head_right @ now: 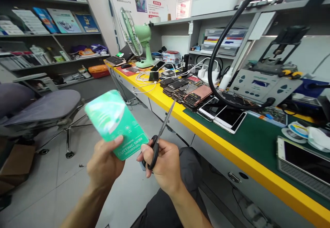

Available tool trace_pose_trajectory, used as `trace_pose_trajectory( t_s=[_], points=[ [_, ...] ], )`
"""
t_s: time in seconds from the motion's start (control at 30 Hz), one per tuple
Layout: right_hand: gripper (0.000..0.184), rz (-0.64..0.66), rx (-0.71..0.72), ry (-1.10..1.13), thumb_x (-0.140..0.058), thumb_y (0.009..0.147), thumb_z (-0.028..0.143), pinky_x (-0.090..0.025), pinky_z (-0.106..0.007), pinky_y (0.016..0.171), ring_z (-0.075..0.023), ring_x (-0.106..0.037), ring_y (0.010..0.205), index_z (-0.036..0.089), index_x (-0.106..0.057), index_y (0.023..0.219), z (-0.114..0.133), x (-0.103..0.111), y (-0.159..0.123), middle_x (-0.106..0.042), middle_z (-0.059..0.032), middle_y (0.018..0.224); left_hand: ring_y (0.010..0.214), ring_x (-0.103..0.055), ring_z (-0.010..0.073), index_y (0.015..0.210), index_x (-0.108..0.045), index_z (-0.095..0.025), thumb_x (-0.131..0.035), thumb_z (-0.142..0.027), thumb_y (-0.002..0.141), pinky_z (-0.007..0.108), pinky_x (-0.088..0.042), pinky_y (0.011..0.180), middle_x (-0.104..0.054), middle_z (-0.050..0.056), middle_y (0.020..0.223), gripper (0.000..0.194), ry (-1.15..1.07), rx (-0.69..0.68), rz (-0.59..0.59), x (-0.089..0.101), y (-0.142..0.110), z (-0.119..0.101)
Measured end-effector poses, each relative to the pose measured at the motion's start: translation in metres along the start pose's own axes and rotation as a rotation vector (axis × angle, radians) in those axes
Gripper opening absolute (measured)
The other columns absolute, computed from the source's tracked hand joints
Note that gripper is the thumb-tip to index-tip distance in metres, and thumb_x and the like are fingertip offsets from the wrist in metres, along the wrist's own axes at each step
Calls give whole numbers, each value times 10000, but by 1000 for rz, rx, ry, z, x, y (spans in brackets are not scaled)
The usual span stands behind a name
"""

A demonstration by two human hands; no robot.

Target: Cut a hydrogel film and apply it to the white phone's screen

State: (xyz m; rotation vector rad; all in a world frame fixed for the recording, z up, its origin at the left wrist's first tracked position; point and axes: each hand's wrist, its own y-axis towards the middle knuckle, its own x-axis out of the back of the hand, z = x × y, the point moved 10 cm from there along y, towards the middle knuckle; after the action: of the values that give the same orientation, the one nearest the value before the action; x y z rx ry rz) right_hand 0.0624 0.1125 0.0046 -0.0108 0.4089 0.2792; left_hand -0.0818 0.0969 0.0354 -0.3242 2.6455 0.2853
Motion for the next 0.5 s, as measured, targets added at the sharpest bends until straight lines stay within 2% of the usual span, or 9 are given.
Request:
trace_pose_trajectory(
  t_s=[0.13,0.2,0.3,0.37,0.5],
  points=[
    [275,97,-79,-75,-830,764,324,-370,-187,325,-63,-472,295,157,-615,725,13,-2,7,-738,-35,600,591,-666,215,698,-746,-155,-838,-300,750,346,-573,563,-709,48,658,180,77,-144,-41,1,-7,-6],
    [266,124,-105,-91,-844,740,302,-375,-180,320,-62,-471,300,154,-624,720,20,-1,11,-730,-25,592,535,-619,178,675,-732,-169,-845,-298,754,303,-527,508,-691,31,625,189,109,-162,-47,-1,-8,-4],
    [250,150,-109,-90,-847,745,291,-377,-163,318,-63,-487,316,150,-641,730,28,3,16,-716,-9,586,478,-571,150,677,-721,-178,-830,-323,782,272,-464,458,-665,19,584,209,137,-166,16,-14,-8,0],
    [235,170,-102,-94,-836,767,288,-381,-159,326,-63,-496,322,149,-648,745,30,3,18,-712,-6,589,509,-599,162,713,-731,-185,-828,-339,783,278,-482,486,-685,20,611,195,145,-190,11,-19,-9,0],
    [231,174,-98,-97,-836,772,286,-377,-161,331,-63,-495,319,153,-647,769,31,5,19,-712,-5,599,625,-662,195,747,-746,-211,-826,-355,792,318,-548,627,-718,16,685,171,192,-232,-78,-16,-16,-1]
  ],
)
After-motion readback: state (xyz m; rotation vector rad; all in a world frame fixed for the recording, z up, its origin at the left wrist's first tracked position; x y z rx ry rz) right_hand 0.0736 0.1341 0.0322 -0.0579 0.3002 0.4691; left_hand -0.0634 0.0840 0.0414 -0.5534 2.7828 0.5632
